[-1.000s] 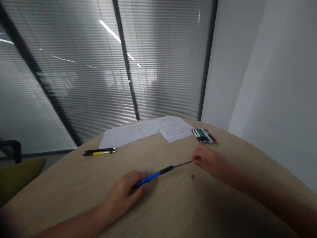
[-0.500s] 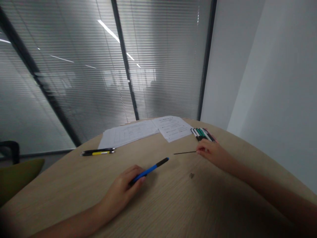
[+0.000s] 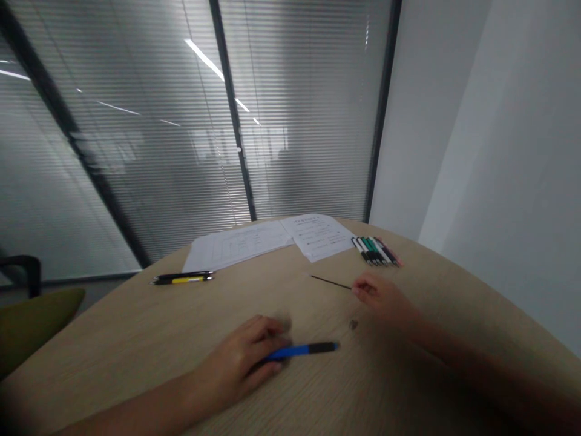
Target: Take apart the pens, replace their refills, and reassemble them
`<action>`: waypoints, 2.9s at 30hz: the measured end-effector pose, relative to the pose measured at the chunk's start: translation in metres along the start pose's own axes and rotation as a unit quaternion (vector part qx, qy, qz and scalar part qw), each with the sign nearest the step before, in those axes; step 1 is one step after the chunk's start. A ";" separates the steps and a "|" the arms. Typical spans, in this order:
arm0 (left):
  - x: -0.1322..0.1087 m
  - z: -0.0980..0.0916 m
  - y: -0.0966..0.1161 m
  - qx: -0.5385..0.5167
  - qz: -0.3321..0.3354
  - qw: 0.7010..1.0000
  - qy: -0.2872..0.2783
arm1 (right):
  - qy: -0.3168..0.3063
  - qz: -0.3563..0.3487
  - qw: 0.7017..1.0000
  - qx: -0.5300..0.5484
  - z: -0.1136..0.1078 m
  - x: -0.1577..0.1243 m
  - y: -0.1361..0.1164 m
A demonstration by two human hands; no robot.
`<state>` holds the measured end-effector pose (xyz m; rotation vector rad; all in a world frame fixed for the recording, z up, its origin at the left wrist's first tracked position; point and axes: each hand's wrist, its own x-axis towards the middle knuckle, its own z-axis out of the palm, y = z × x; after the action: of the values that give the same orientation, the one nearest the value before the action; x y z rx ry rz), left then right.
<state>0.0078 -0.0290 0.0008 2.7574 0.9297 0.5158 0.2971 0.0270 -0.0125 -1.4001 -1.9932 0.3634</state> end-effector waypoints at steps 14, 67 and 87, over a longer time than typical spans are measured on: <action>0.001 -0.001 -0.002 -0.044 -0.033 0.998 0.030 | -0.009 -0.075 0.997 0.016 0.021 -0.025 -0.016; 0.006 0.001 -0.040 -0.040 -0.265 0.959 0.096 | 0.038 -0.144 0.979 -0.142 0.022 -0.006 0.024; 0.002 -0.002 -0.012 0.093 0.000 0.993 0.072 | -0.024 -0.347 0.923 -0.166 0.028 -0.038 -0.027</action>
<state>0.0017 -0.0180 0.0002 2.9175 1.0593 0.6674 0.2674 -0.0136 -0.0313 -0.7669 -2.5102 -0.2759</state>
